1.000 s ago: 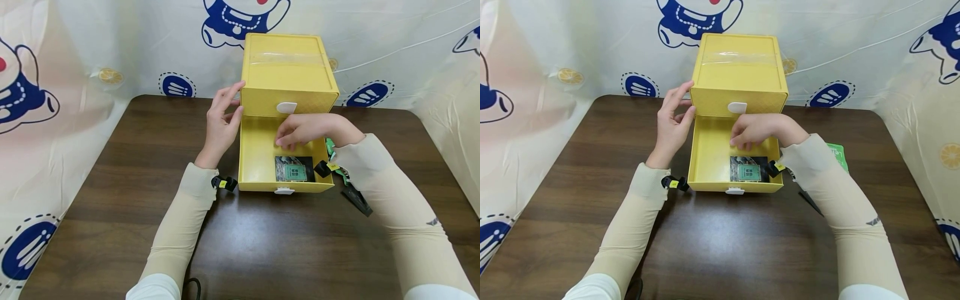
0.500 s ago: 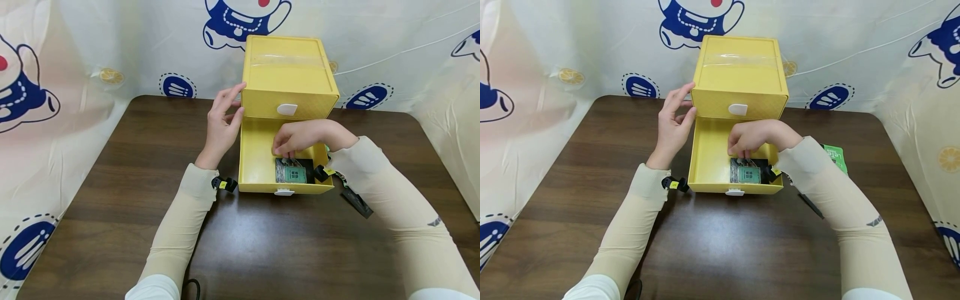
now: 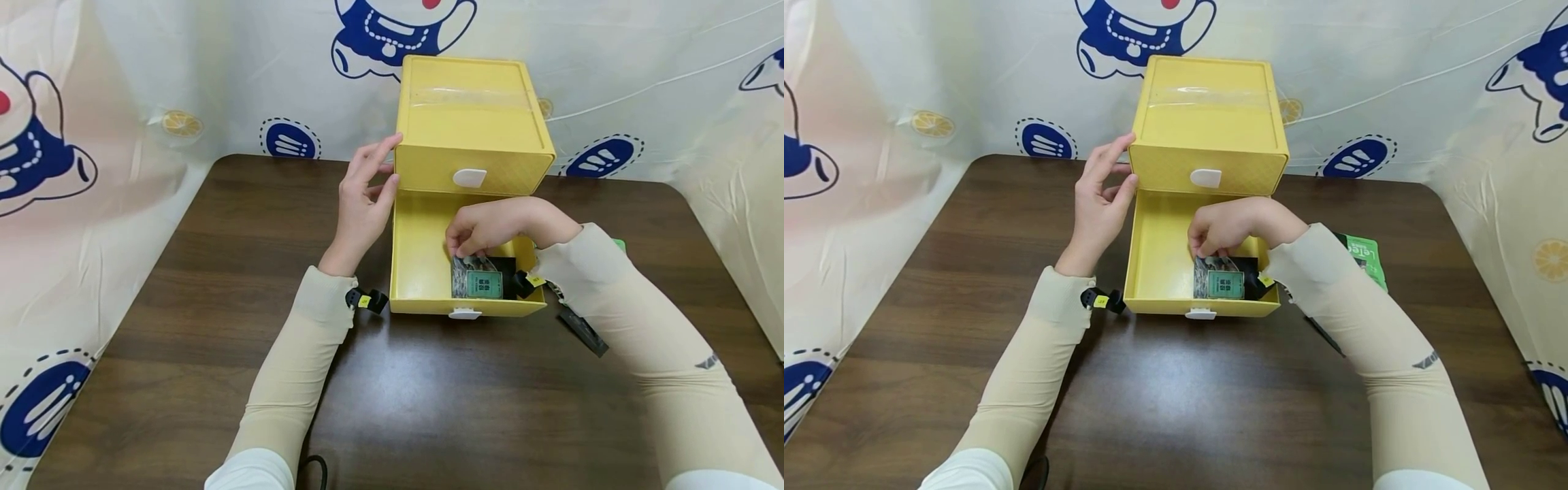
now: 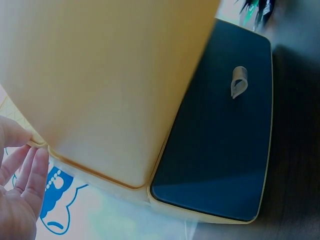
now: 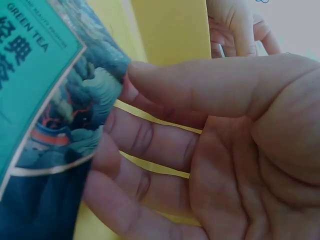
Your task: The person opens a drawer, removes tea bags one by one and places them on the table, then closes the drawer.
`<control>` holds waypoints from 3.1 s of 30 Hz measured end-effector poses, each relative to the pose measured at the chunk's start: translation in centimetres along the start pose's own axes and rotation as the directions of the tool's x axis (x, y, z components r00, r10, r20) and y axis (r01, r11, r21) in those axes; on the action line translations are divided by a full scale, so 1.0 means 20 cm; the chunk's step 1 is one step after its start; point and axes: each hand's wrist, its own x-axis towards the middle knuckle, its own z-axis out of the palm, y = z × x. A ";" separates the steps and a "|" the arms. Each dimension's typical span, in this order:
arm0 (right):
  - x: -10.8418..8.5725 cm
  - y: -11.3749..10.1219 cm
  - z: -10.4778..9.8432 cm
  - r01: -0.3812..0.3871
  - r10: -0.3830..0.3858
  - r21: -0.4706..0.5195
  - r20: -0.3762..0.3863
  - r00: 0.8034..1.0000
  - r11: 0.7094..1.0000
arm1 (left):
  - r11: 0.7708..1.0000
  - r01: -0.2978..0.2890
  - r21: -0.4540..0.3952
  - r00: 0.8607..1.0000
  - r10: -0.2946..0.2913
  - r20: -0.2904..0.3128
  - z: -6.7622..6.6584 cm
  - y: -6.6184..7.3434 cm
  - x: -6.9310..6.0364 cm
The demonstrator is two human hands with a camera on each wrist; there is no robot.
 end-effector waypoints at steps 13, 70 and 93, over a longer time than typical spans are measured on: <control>0.00 0.00 0.00 0.032 -0.032 -0.031 0.002 0.999 0.999 | 1.000 -0.001 -0.006 1.000 0.001 -0.002 0.00 0.00 0.00; -0.77 0.95 0.24 -0.002 0.481 0.620 -0.607 0.632 0.785 | 1.000 -0.009 -0.020 1.000 0.009 -0.013 0.00 -0.01 -0.02; -0.68 0.87 0.33 -0.065 0.495 0.541 -0.706 0.507 0.839 | 0.999 -0.020 -0.041 1.000 0.019 -0.011 0.01 -0.01 -0.01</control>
